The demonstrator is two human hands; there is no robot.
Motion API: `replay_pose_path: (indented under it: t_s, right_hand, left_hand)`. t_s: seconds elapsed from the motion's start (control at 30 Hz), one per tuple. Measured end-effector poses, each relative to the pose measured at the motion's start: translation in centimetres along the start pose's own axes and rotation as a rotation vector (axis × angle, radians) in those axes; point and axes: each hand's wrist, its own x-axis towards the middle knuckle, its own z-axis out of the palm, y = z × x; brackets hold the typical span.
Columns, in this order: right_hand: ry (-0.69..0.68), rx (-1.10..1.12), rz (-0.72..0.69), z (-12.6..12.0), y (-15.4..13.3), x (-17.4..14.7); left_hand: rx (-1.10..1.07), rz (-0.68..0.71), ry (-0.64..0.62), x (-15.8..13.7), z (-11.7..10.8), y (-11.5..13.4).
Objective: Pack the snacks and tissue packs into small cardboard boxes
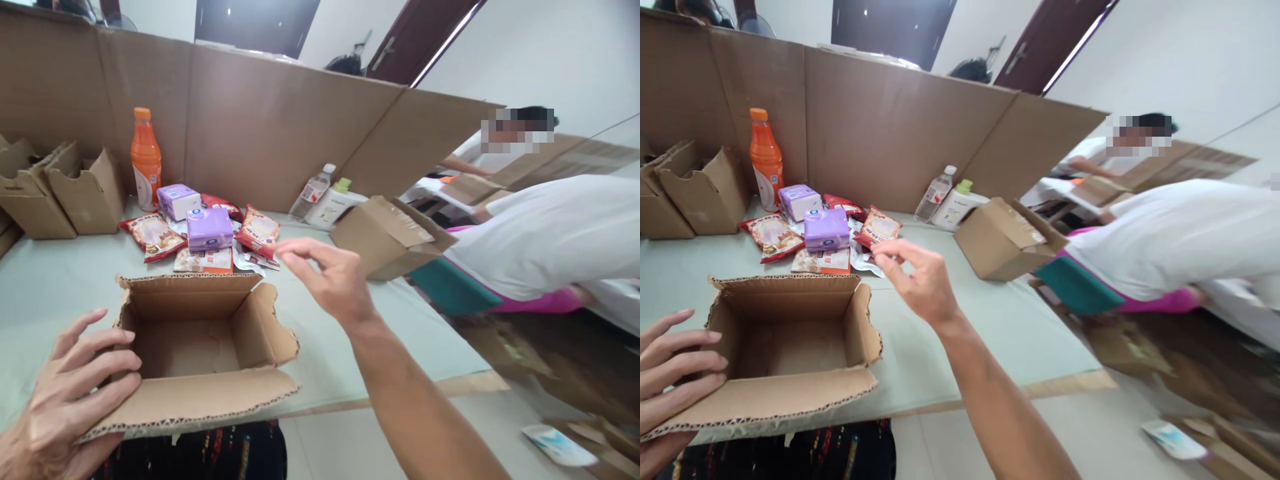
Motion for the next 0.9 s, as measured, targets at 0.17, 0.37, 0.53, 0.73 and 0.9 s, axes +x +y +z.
replay_pose_path:
  t_s: [0.17,0.37,0.53,0.73,0.9]
  right_hand:
    - [-0.224,-0.165,0.036,5.6,6.9,8.0]
    - [-0.637,-0.457,-0.059,10.8,9.2,14.9]
    - [-0.556,-0.542,-0.150,10.4,7.5,14.6]
    - [-0.524,-0.659,-0.200,1.2,5.4,6.5]
    - [-0.669,-0.896,-0.081,-4.1,4.3,0.7]
  left_hand:
    - [-0.006,-0.022,0.029,-0.3,0.4,0.2]
    - [0.029,-0.055,0.076,-0.5,0.7,0.5]
    - [0.021,-0.059,0.061,-0.5,0.7,0.5]
    - [-0.032,-0.053,0.016,-0.8,0.2,-0.2]
    - [-0.115,-0.067,0.027,-1.4,1.0,-1.7]
